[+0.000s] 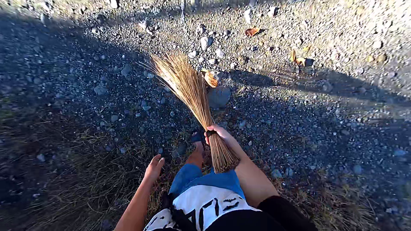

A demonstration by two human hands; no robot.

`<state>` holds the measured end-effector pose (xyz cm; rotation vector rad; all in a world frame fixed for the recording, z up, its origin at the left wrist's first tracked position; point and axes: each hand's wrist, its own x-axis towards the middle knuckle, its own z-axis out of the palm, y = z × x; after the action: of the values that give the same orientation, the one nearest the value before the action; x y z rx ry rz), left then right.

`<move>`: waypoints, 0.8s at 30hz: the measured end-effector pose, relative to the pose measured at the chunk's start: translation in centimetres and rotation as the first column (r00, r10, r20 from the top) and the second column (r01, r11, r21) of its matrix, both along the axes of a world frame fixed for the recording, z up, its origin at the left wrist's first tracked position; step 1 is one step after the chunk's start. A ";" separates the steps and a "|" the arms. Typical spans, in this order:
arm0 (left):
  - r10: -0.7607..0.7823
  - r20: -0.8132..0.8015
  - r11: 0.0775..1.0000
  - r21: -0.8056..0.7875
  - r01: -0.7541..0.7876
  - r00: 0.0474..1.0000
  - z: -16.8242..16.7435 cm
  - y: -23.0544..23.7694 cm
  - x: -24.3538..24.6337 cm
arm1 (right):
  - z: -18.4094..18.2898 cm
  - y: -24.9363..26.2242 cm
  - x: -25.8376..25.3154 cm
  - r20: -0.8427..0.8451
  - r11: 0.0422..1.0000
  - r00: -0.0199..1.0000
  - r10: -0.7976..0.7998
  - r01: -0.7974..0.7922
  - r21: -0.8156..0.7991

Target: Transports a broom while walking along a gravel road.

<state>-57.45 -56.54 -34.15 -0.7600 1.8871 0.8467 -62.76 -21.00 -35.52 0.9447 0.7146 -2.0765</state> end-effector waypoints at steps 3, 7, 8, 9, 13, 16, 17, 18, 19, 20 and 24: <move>0.124 0.001 0.992 0.039 -0.123 0.992 -0.3 0.4 -0.6 | 2.1 4.4 4.0 0.038 0.974 0.993 -0.108 0.099 0.202; 0.044 0.077 0.999 -0.031 -0.042 0.996 -1.6 -1.3 1.9 | 1.7 10.2 5.9 0.176 0.843 0.895 -0.411 0.299 0.447; 0.033 0.108 0.998 -0.057 -0.027 0.994 -1.5 -1.7 2.8 | 1.0 10.6 5.1 0.177 0.797 0.857 -0.483 0.347 0.494; 0.025 0.139 0.996 -0.087 -0.013 0.990 -1.4 -2.0 3.5 | 0.1 10.5 3.7 0.169 0.758 0.825 -0.540 0.389 0.523; -0.024 0.210 0.981 -0.181 0.063 0.977 -0.6 -2.0 4.8 | -4.7 6.4 -3.8 0.146 0.837 0.884 -0.444 0.351 0.421; -0.003 0.151 0.978 -0.207 0.035 0.988 -0.4 0.5 3.2 | -6.2 5.0 -8.9 0.092 0.983 0.986 -0.142 0.130 0.129; 0.014 0.123 0.976 -0.216 0.013 0.992 -0.1 1.8 2.4 | -6.2 5.2 -10.0 0.057 0.996 0.996 -0.069 0.066 0.059; 0.031 0.096 0.974 -0.224 -0.008 0.995 0.2 3.2 1.7 | -5.9 5.9 -10.5 0.022 0.999 1.000 -0.017 0.016 0.028; 0.045 0.079 0.973 -0.231 -0.026 0.996 0.6 4.7 1.0 | -5.3 7.3 -10.4 -0.019 1.000 1.000 0.018 -0.018 0.019; 0.046 0.079 0.973 -0.231 -0.026 0.996 0.8 6.4 0.2 | -4.6 9.3 -9.7 -0.065 0.999 0.997 0.042 -0.040 0.027; -0.034 0.133 0.977 -0.204 0.061 0.991 1.2 13.5 -2.7 | -0.4 21.7 -2.9 -0.090 0.981 0.996 -0.019 0.036 0.190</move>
<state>-60.19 -43.00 -32.96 -0.8718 1.8885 0.5612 -65.67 0.69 -35.96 0.9771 0.9660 -2.1116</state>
